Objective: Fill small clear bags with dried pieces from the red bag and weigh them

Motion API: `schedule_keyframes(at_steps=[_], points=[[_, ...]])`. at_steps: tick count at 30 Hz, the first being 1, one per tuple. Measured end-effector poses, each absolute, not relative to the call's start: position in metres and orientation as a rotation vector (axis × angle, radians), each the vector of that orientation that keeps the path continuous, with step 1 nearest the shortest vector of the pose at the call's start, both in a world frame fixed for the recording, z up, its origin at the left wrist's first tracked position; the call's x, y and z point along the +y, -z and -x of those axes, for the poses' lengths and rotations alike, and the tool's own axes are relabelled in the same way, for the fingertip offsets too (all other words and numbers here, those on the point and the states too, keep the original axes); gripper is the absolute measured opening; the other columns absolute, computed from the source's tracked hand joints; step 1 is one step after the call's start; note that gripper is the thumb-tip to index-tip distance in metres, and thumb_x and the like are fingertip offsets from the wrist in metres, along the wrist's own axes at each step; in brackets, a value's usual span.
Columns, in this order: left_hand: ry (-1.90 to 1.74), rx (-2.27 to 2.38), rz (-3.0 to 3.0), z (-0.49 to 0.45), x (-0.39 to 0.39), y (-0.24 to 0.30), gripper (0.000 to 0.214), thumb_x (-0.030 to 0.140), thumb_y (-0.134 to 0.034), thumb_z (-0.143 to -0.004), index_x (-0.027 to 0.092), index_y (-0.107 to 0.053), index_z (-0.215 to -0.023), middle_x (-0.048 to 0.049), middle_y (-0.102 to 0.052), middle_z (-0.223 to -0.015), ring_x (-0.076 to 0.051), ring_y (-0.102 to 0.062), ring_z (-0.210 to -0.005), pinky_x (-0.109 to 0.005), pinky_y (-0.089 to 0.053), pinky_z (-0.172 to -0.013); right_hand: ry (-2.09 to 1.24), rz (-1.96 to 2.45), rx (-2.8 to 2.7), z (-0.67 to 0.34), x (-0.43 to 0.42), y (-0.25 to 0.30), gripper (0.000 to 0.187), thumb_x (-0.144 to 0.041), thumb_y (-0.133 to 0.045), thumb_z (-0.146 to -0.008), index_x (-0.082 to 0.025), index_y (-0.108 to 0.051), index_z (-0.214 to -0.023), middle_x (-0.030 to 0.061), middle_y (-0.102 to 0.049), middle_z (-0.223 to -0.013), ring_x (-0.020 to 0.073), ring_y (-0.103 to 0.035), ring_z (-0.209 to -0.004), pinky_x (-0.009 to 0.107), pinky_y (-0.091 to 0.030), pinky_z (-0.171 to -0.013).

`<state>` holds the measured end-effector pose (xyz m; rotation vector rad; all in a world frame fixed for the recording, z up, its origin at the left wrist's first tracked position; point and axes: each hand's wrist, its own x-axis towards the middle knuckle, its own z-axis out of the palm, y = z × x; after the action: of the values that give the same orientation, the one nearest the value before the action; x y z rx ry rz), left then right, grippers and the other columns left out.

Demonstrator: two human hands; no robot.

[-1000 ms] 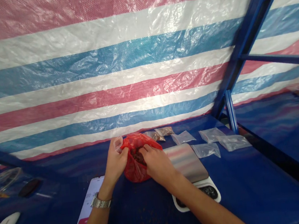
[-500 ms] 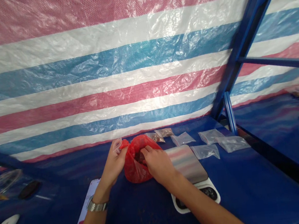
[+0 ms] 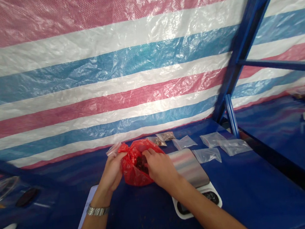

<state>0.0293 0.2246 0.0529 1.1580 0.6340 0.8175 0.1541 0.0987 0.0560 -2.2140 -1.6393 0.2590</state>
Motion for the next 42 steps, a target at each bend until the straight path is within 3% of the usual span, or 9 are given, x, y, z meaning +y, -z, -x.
schedule_keyframes(at_steps=[4,15,21,29,34,42], points=[[-0.737,0.631,-1.163,-0.029,0.225,-0.051,0.017,0.024,-0.070,-0.072,0.017,-0.066,-0.088,0.0007,-0.068,-0.077,-0.018,-0.069,-0.077,-0.029,-0.054,-0.076,-0.284,2.184,-1.612,-0.154,0.098,-0.054,0.034,-0.015,-0.056,-0.095,-0.020,-0.063,-0.128,0.0113,-0.073,-0.126,0.0289,-0.072,-0.107,0.037,-0.052,-0.087],[-1.146,0.766,-2.014,-0.024,0.238,-0.038,0.019,0.009,-0.058,-0.077,0.023,-0.056,-0.090,0.0000,-0.059,-0.090,-0.018,-0.057,-0.087,-0.033,-0.046,-0.084,-0.263,1.842,-1.397,-0.166,0.097,-0.062,0.023,-0.014,-0.065,-0.091,-0.025,-0.068,-0.111,0.0042,-0.075,-0.113,0.0252,-0.071,-0.104,0.038,-0.052,-0.092],[-0.976,0.748,-2.347,-0.028,0.222,-0.039,0.013,0.011,-0.057,-0.086,0.024,-0.055,-0.091,-0.0043,-0.061,-0.099,-0.023,-0.058,-0.096,-0.037,-0.047,-0.086,-0.065,1.532,-1.416,-0.165,0.097,-0.065,0.027,-0.016,-0.060,-0.096,-0.024,-0.064,-0.122,0.0075,-0.070,-0.120,0.0237,-0.065,-0.114,0.041,-0.052,-0.102],[-0.917,0.616,-2.313,-0.032,0.214,-0.036,0.037,0.009,-0.062,-0.080,0.022,-0.059,-0.115,-0.0087,-0.065,-0.114,-0.027,-0.060,-0.109,-0.044,-0.047,-0.099,0.011,1.468,-1.604,-0.159,0.097,-0.057,0.045,-0.006,-0.048,-0.097,-0.026,-0.063,-0.134,0.0117,-0.061,-0.133,0.0240,-0.059,-0.127,0.043,-0.053,-0.110],[-0.888,0.545,-2.229,-0.033,0.215,-0.038,0.022,0.016,-0.061,-0.086,0.023,-0.063,-0.107,-0.0078,-0.067,-0.109,-0.026,-0.062,-0.104,-0.041,-0.048,-0.094,0.038,1.373,-1.691,-0.161,0.097,-0.056,0.056,-0.001,-0.044,-0.097,-0.028,-0.058,-0.144,0.0105,-0.063,-0.139,0.0225,-0.058,-0.132,0.044,-0.050,-0.114],[-0.897,0.562,-2.225,-0.033,0.219,-0.037,0.016,0.023,-0.064,-0.090,0.022,-0.063,-0.105,-0.0067,-0.066,-0.108,-0.025,-0.061,-0.103,-0.038,-0.047,-0.094,0.020,1.437,-1.639,-0.167,0.099,-0.048,0.041,-0.017,-0.047,-0.106,-0.027,-0.058,-0.144,0.0087,-0.061,-0.145,0.0203,-0.057,-0.135,0.039,-0.048,-0.117]])
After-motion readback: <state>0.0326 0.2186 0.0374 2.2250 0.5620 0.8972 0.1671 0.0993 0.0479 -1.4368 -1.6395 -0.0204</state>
